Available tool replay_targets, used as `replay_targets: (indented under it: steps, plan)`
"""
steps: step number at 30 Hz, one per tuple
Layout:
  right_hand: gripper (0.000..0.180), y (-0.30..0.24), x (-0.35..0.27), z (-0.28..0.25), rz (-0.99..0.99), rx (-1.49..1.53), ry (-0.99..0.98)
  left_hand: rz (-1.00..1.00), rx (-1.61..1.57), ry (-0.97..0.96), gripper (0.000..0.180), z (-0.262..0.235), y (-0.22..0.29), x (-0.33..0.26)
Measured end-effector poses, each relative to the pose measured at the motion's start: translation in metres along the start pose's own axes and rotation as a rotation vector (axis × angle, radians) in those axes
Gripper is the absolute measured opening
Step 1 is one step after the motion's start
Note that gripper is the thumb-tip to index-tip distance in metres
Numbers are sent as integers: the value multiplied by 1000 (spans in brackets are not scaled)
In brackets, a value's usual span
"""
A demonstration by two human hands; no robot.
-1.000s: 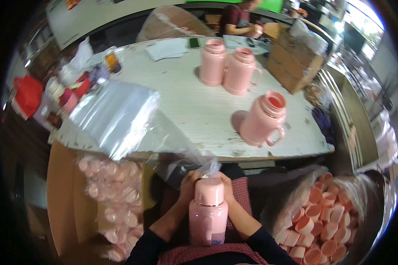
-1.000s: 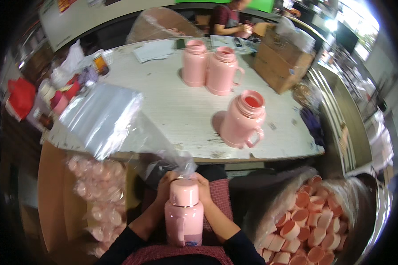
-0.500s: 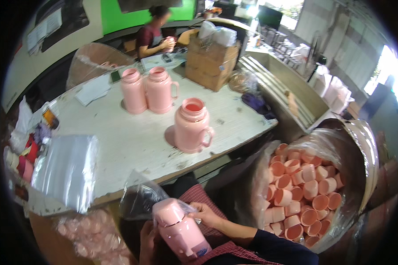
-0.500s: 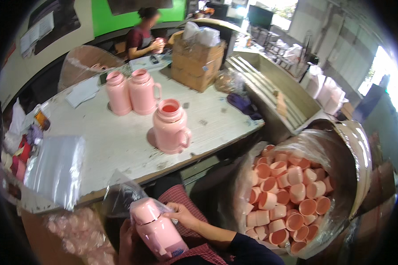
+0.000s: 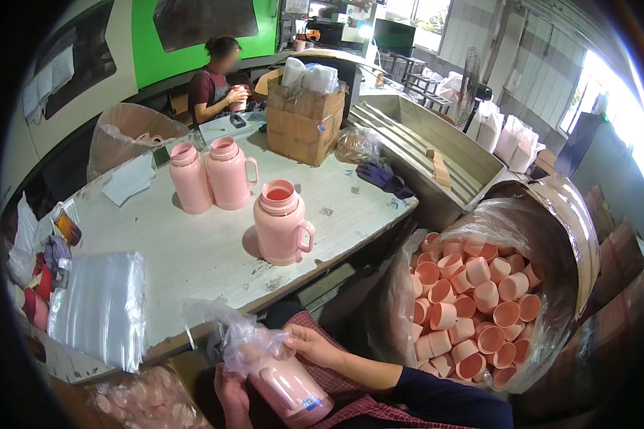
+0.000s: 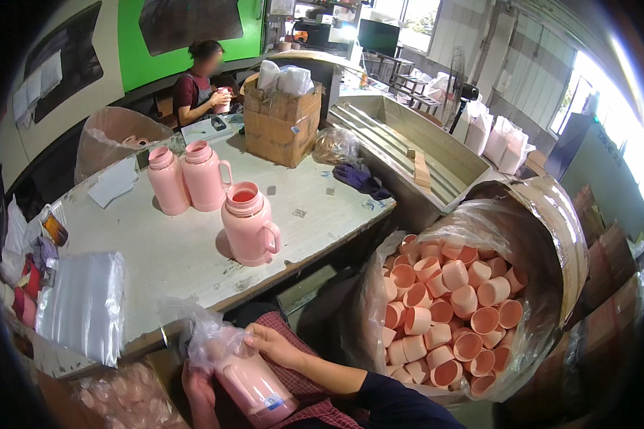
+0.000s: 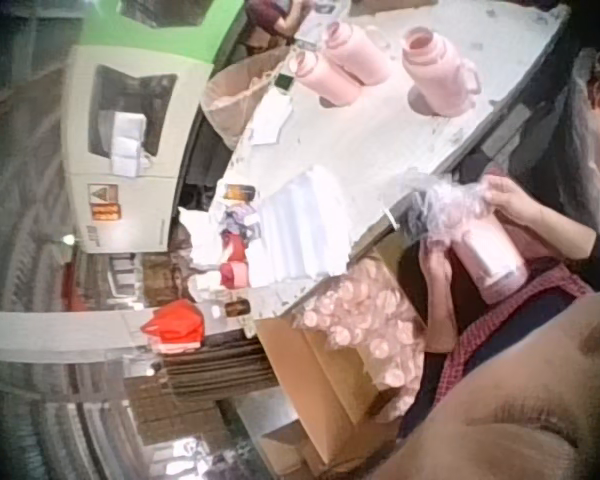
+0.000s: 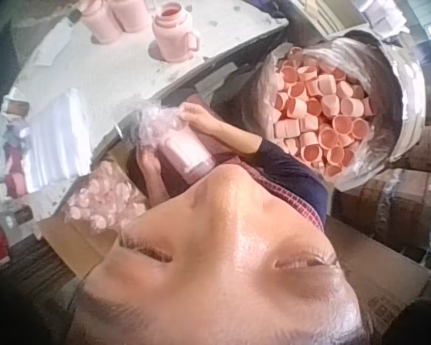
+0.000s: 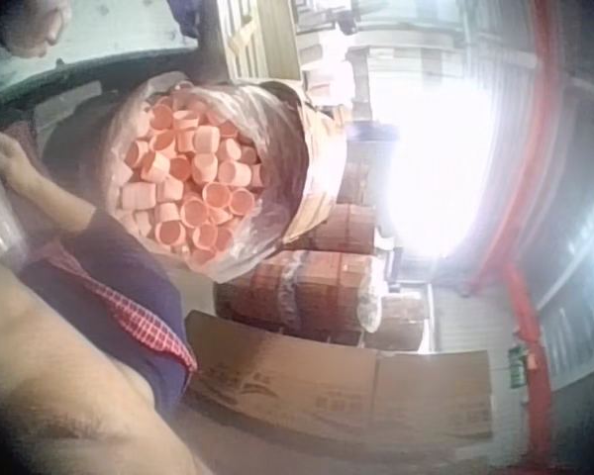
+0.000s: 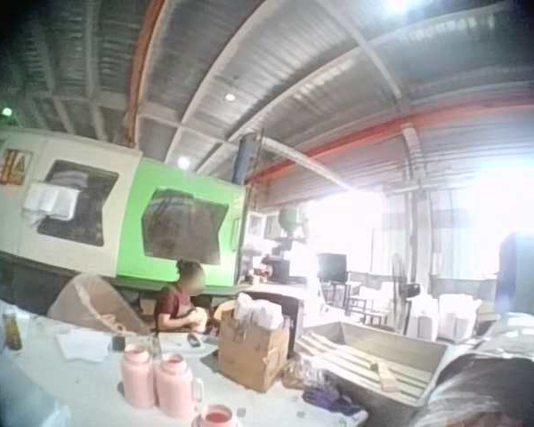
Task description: The person assembles pink thermos flasks by screwing lids onto bodies, then places each completed unit into a plastic bag and into a cardboard box. The person repeats this process for multiple units.
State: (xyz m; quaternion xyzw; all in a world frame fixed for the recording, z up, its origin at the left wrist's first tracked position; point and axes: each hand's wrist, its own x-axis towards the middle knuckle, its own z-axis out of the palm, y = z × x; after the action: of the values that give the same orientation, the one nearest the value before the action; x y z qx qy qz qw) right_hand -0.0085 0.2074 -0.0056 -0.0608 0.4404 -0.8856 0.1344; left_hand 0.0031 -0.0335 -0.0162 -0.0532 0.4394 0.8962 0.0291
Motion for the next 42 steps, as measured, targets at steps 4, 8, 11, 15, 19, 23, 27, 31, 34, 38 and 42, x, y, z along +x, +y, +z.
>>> replay_targets:
  steps: [4, 8, 11, 15, 19, 23, 27, 31, 34, 38, 42]
  plan:
    - [16, 6, -33, -13, 292, -333, 15, -103, 369, -39, 18, -39, -1, -30]
    - [31, -2, -50, -8, 118, -527, -126, -156, 720, -206, 23, -60, 6, -38]
    - [43, -19, -49, -4, 66, -910, -223, -146, 934, -332, 28, -59, 14, -39]
    - [46, -31, -45, -1, 169, -1035, -322, -24, 1292, -605, 39, -64, 24, -32]
    - [23, -30, -50, -4, -260, -958, -308, 107, 819, -487, 37, -86, 23, -31]
    - [17, -29, -45, -11, -301, -804, -172, -89, 921, -197, 37, -114, 20, -30]
    - [22, -26, -46, -17, 17, -791, -102, -45, 828, -49, 43, -114, 0, -18]
    - [38, -15, -71, -15, 44, -806, -227, 78, 1097, -290, 31, -80, -15, -56]
    - [42, -17, -89, -14, 205, -821, -201, 0, 853, -294, 39, -50, 1, -84]
    - [38, -29, -86, -14, 288, -871, -219, -125, 1131, -343, 36, -22, 28, -72]
    - [21, -31, -64, -10, -46, -1016, -210, 87, 836, -319, 15, -14, 34, -54]
